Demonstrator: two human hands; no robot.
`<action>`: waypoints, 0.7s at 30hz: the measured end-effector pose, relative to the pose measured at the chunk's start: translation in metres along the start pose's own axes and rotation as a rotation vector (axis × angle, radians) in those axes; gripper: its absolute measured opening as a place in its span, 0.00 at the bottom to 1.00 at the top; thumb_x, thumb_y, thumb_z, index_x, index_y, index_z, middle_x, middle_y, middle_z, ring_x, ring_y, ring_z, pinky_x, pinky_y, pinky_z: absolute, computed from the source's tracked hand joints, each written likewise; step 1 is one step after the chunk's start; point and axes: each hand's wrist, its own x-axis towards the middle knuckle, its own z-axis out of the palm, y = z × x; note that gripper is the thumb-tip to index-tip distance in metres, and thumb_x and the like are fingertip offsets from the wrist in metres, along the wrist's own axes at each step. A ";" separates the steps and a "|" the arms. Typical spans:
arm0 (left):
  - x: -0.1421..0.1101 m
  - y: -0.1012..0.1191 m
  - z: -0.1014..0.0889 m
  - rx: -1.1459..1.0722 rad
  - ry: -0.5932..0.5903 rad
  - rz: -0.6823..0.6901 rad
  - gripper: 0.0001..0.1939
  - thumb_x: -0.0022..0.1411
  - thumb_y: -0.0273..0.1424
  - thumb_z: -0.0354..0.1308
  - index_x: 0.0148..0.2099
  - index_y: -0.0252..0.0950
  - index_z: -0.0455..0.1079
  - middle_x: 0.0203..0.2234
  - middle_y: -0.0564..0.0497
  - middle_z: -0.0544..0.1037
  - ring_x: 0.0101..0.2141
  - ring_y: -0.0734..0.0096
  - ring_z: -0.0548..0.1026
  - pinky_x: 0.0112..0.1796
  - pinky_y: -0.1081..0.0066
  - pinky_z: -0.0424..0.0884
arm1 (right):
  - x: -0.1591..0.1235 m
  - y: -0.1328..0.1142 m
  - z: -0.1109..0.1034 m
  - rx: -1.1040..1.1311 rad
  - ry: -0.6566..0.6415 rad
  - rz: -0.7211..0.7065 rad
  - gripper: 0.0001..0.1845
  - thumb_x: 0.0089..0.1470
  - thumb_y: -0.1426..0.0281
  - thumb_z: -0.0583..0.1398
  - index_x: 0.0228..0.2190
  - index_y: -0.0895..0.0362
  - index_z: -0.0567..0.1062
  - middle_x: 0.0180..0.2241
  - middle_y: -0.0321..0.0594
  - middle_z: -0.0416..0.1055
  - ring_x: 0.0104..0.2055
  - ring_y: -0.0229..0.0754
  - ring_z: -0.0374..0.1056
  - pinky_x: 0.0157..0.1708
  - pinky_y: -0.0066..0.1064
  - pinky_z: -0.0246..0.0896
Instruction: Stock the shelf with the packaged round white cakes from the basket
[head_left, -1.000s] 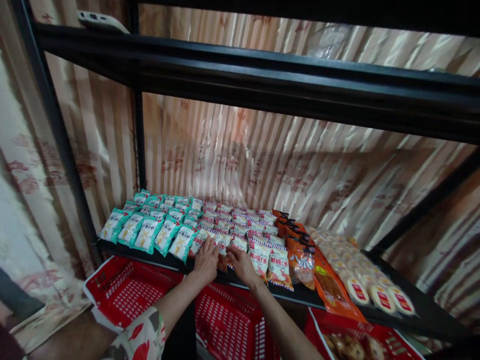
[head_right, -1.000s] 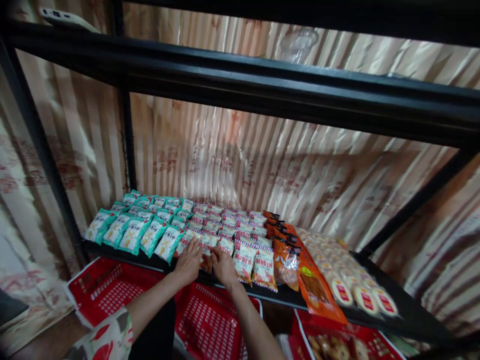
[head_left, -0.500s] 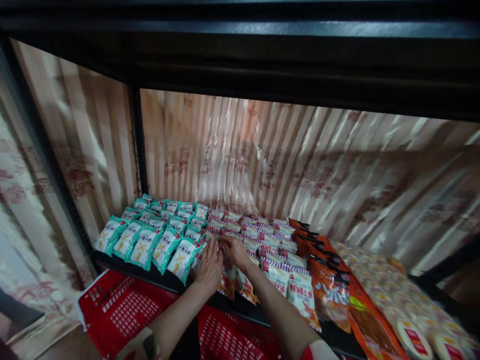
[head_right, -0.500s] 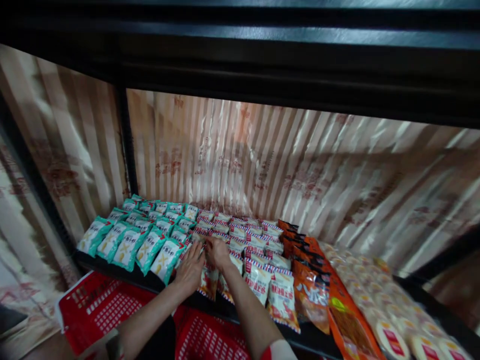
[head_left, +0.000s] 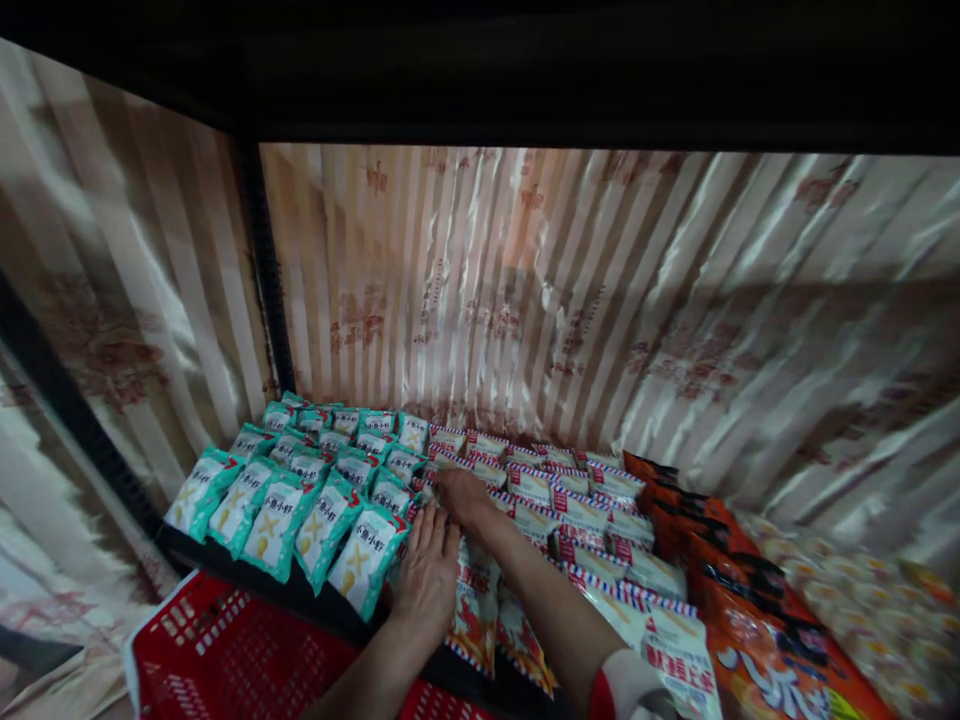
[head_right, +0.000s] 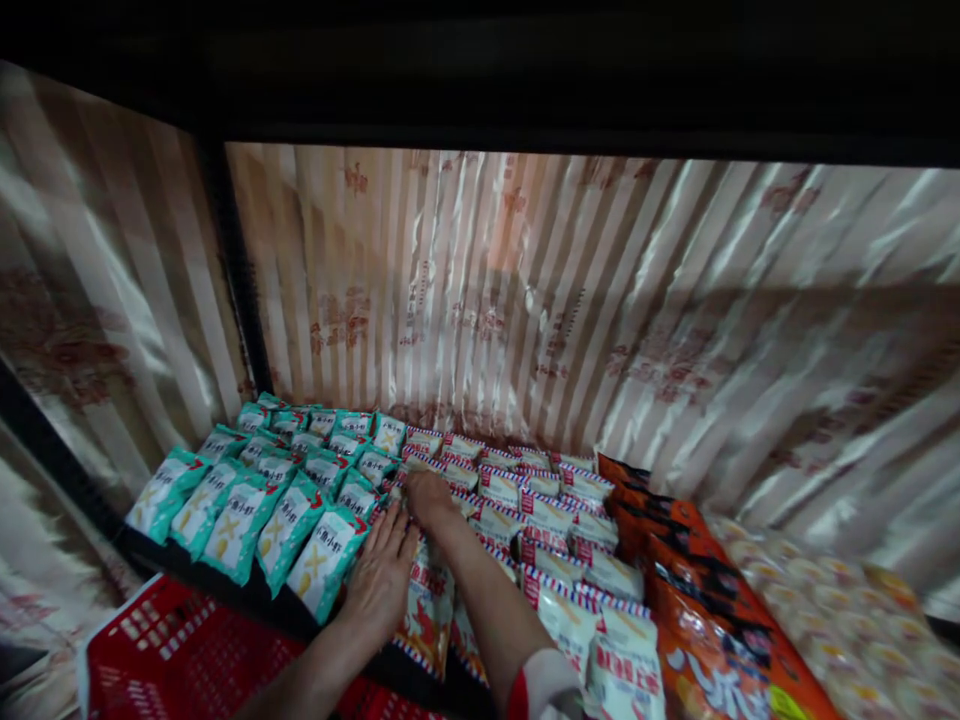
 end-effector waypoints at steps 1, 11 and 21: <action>0.001 -0.001 0.002 0.009 0.004 0.002 0.23 0.60 0.24 0.42 0.57 0.32 0.60 0.57 0.41 0.60 0.59 0.58 0.52 0.58 0.57 0.51 | 0.004 0.000 0.001 -0.004 -0.002 -0.004 0.16 0.52 0.75 0.50 0.36 0.57 0.76 0.36 0.47 0.76 0.39 0.43 0.71 0.34 0.28 0.61; 0.011 -0.002 0.000 0.006 0.089 -0.025 0.17 0.61 0.24 0.44 0.49 0.35 0.67 0.47 0.46 0.72 0.55 0.61 0.61 0.57 0.51 0.51 | 0.023 0.002 0.001 -0.029 -0.002 -0.010 0.14 0.51 0.73 0.51 0.34 0.57 0.76 0.36 0.46 0.76 0.41 0.44 0.71 0.37 0.29 0.61; 0.022 -0.005 -0.016 -0.019 0.184 -0.090 0.12 0.58 0.20 0.48 0.36 0.34 0.71 0.34 0.50 0.74 0.47 0.66 0.68 0.57 0.54 0.53 | 0.028 -0.003 0.005 -0.055 0.014 0.003 0.15 0.53 0.72 0.49 0.34 0.57 0.76 0.37 0.46 0.75 0.41 0.44 0.70 0.36 0.29 0.61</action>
